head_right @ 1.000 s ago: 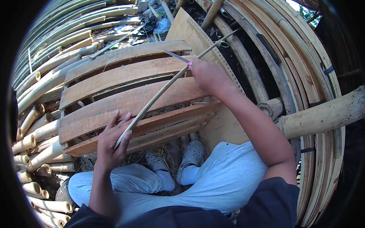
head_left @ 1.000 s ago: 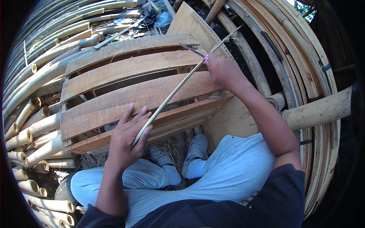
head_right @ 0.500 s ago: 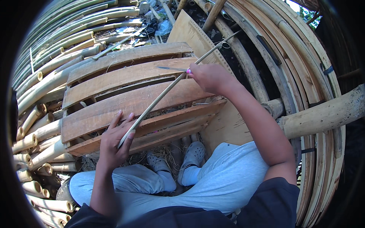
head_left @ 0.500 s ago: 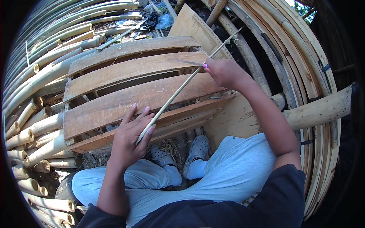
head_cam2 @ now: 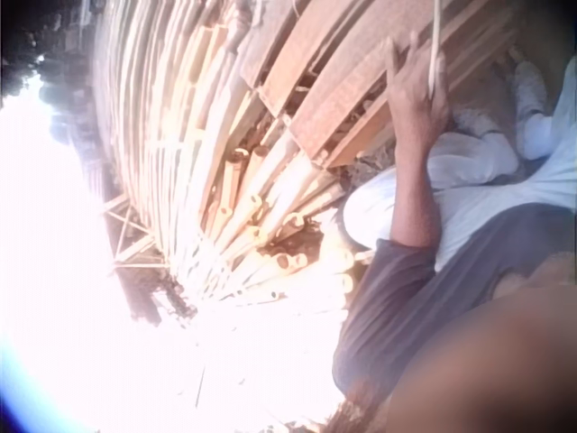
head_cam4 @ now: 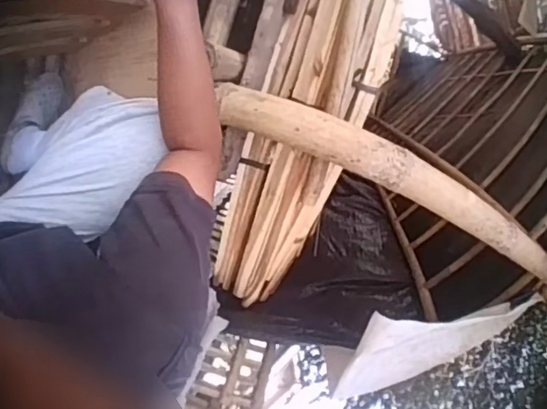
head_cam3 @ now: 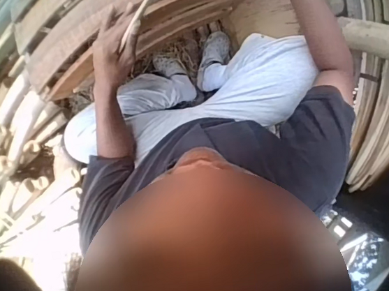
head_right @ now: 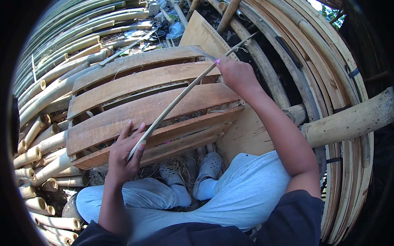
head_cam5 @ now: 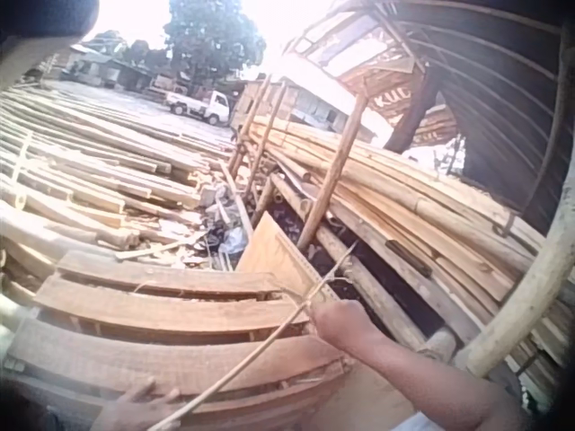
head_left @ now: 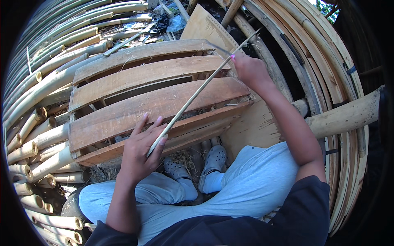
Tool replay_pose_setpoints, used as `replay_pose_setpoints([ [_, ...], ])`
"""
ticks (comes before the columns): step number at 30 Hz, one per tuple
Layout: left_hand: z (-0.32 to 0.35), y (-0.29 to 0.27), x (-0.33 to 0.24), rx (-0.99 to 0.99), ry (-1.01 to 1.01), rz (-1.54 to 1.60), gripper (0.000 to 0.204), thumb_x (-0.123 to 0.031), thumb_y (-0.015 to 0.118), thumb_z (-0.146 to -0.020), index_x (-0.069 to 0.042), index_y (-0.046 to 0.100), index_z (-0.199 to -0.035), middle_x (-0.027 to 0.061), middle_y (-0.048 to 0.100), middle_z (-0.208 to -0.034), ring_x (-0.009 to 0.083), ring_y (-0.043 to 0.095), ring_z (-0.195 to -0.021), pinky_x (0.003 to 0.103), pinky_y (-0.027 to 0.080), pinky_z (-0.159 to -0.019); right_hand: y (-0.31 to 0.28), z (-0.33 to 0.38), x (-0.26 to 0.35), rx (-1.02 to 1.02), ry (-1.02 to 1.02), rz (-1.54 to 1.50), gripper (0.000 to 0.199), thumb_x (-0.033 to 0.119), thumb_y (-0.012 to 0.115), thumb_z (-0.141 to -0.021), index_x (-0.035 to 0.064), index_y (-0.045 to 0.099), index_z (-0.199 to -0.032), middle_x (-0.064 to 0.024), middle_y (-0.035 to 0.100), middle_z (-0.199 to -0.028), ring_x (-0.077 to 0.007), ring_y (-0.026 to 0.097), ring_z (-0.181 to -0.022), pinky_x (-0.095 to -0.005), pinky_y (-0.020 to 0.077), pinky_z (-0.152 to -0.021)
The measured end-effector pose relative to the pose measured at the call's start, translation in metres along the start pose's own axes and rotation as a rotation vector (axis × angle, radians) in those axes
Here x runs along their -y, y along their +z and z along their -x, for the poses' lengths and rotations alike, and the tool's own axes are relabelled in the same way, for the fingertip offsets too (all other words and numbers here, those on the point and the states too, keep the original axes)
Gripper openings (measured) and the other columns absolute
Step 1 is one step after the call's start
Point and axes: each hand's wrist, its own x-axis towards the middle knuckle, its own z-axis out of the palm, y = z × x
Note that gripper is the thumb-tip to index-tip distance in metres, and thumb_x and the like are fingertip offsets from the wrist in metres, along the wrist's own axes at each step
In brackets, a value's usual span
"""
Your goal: Scraping a thin bamboo strip using a blade to smooth its surface.
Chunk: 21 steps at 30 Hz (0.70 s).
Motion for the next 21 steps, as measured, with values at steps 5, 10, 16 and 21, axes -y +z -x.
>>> replay_pose_setpoints([
  [5,-0.005,0.003,-0.003,-0.006,0.013,0.025,0.019,-0.007,0.060,-0.094,0.002,0.068,-0.110,0.0197,0.071,-0.110,0.0347,0.063,-0.120,0.052,0.033,-0.117,0.009,0.020,-0.125,0.373,0.645,0.282,0.030,0.018,0.052,-0.096,0.0001,0.072,-0.109,-0.0240,0.070,-0.112,-0.0384,0.068,-0.107,-0.0494,0.0552,-0.089],
  [10,-0.004,0.000,-0.002,-0.001,0.000,0.033,0.019,-0.006,0.060,-0.094,0.002,0.068,-0.110,0.0197,0.072,-0.110,0.0351,0.062,-0.121,0.052,0.033,-0.117,-0.001,-0.002,-0.099,-0.044,0.813,-0.104,0.044,0.035,0.050,-0.099,-0.0031,0.071,-0.104,-0.0280,0.069,-0.109,-0.0422,0.067,-0.103,-0.0489,0.0525,-0.089],
  [16,-0.004,0.001,-0.003,0.003,0.002,0.029,0.019,-0.006,0.060,-0.094,0.002,0.068,-0.109,0.0193,0.072,-0.110,0.0352,0.062,-0.121,0.053,0.033,-0.117,-0.011,-0.015,-0.052,-0.480,0.504,-0.479,0.060,0.052,0.062,-0.093,-0.0043,0.069,-0.113,-0.0290,0.070,-0.101,-0.0343,0.070,-0.098,-0.0446,0.0533,-0.083],
  [21,-0.005,0.001,-0.006,0.010,0.011,0.013,0.019,-0.007,0.060,-0.094,0.002,0.068,-0.109,0.0187,0.072,-0.110,0.0351,0.062,-0.121,0.052,0.032,-0.117,0.006,-0.009,-0.060,-0.251,0.252,-0.377,0.044,0.041,0.071,-0.088,0.0102,0.071,-0.120,-0.0215,0.072,-0.104,-0.0350,0.070,-0.098,-0.0414,0.0545,-0.082],
])
